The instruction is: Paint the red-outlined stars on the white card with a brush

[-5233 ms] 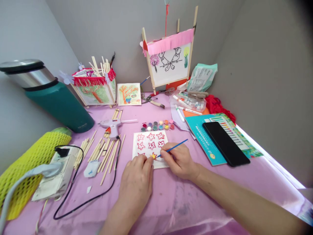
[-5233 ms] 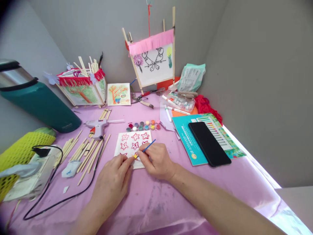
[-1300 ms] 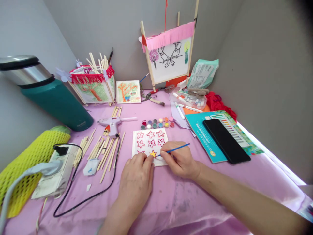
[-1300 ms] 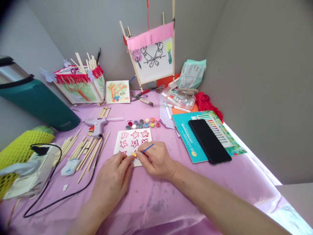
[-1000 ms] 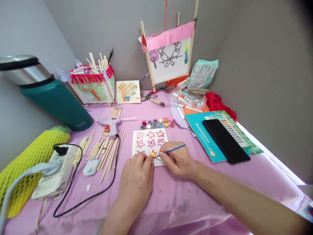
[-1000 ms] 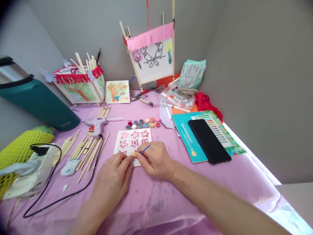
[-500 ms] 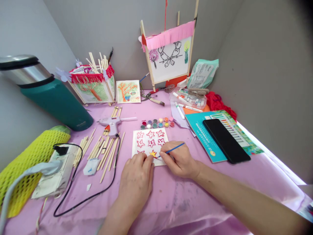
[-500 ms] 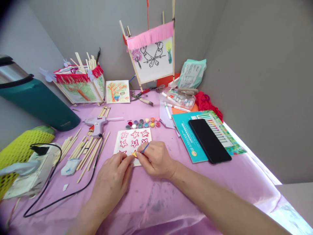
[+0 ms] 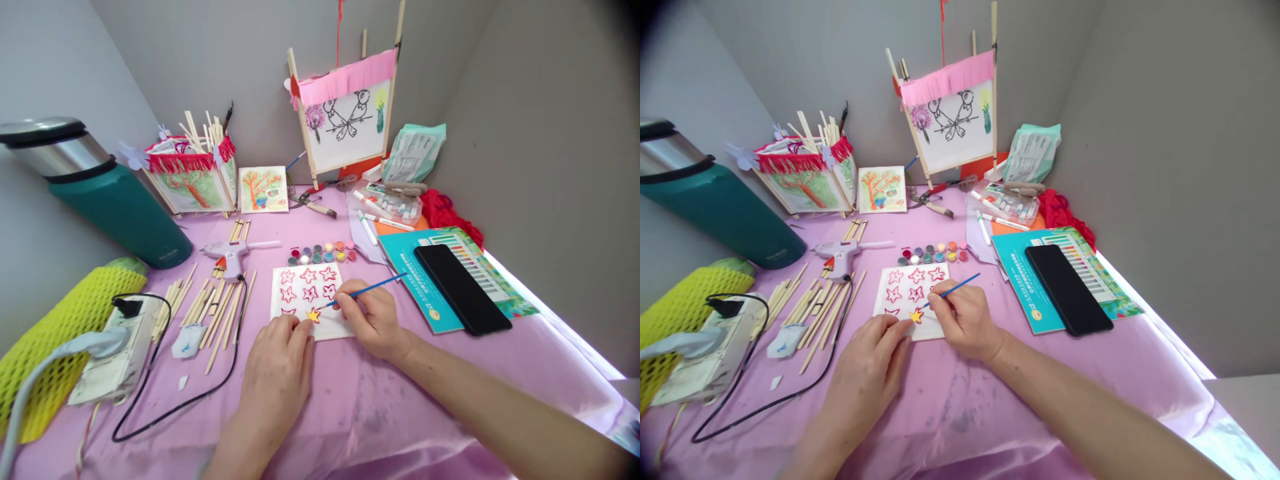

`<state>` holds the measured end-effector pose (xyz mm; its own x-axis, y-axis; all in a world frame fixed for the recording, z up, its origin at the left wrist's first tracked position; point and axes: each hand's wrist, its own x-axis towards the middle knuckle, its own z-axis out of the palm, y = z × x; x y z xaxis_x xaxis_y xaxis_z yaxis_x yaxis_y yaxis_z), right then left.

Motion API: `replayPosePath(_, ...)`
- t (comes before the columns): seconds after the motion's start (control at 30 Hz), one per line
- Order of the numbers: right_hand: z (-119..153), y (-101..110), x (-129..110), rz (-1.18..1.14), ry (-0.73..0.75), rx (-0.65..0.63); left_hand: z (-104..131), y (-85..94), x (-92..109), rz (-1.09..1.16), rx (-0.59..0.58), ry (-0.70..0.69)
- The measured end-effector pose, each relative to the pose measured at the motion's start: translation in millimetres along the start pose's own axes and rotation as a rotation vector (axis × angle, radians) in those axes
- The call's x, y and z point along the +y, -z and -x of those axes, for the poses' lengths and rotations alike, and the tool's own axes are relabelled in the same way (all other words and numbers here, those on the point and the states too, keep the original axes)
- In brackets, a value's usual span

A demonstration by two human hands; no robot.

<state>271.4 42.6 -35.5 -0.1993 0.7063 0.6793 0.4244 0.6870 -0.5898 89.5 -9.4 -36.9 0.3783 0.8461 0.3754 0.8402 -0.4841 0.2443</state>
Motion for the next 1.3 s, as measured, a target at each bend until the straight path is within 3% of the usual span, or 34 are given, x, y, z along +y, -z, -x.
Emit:
replayPosePath(0.3,-23,1,0,0.022,-0.114,-0.050,25,3.5,12,0.077,0.096,-0.045)
replayPosePath(0.63,-72,-19,27,0.123,-0.129,0.064,28,-4.7,12,0.062,0.112,-0.035)
replayPosePath(1.07,-78,-42,43,0.277,-0.061,-0.041,23,-4.3,12,0.045,0.102,-0.042)
replayPosePath(1.3,-80,-39,40,0.203,-0.109,-0.032,24,-3.3,13,0.060,0.087,-0.034)
